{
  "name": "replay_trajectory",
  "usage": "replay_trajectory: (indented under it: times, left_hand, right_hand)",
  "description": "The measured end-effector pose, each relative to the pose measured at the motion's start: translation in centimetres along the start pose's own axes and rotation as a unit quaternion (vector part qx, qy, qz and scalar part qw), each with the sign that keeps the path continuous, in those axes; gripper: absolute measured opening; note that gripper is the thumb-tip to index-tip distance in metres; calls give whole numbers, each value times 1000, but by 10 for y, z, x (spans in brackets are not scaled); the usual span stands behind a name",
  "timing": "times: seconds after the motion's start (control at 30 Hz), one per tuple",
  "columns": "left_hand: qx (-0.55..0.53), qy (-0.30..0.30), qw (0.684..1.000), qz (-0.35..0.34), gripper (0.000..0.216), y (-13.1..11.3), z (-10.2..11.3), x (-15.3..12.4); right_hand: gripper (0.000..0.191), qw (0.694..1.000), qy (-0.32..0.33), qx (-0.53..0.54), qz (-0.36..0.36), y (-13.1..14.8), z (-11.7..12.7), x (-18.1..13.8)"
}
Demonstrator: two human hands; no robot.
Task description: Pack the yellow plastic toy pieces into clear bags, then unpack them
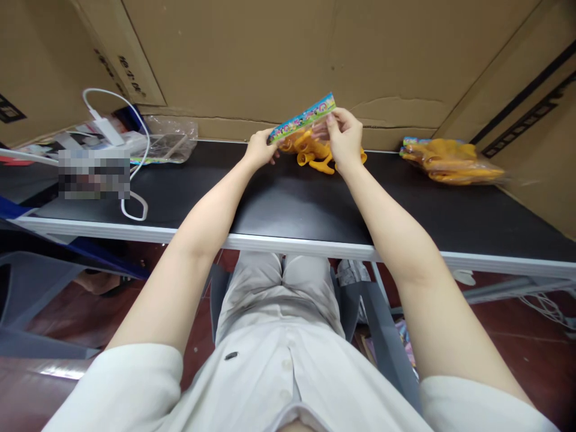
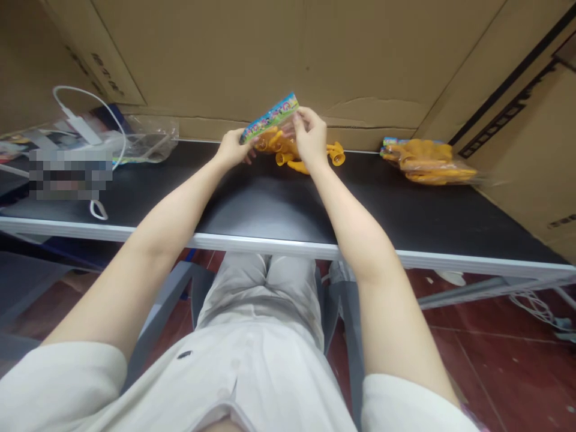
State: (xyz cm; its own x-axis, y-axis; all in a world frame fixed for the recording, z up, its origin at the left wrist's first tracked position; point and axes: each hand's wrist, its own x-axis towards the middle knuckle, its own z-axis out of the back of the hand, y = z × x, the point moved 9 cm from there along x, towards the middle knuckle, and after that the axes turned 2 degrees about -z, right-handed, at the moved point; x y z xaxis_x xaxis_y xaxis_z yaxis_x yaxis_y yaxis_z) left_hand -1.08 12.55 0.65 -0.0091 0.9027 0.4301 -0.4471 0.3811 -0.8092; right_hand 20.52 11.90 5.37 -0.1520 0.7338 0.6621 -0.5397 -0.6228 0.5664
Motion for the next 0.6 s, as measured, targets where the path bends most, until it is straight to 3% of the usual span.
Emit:
replay_trajectory:
  times: [0.07,0.2,0.3,0.43,0.6]
  left_hand:
    - [-34,15,999,19,24,4,-4,1]
    - [-56,-12,998,21,13,-1,-2,2]
    - [-65,-42,997,7,13,-8,1,3]
    - [-40,-80,995,-51,17,-18,6,6]
    - [-26,-55,996,-69,27,-22,4,6]
  right_hand:
    - [77,999,23,26,-25,-3,-4,-1]
    - [65,995,48,57,-59,-8,-7,0]
    - [63,997,50,37,-34,-8,-9,3]
    - [76,1000,10,-11,10,3,-3,3]
    - [68,997,28,-72,16,25,1,-8]
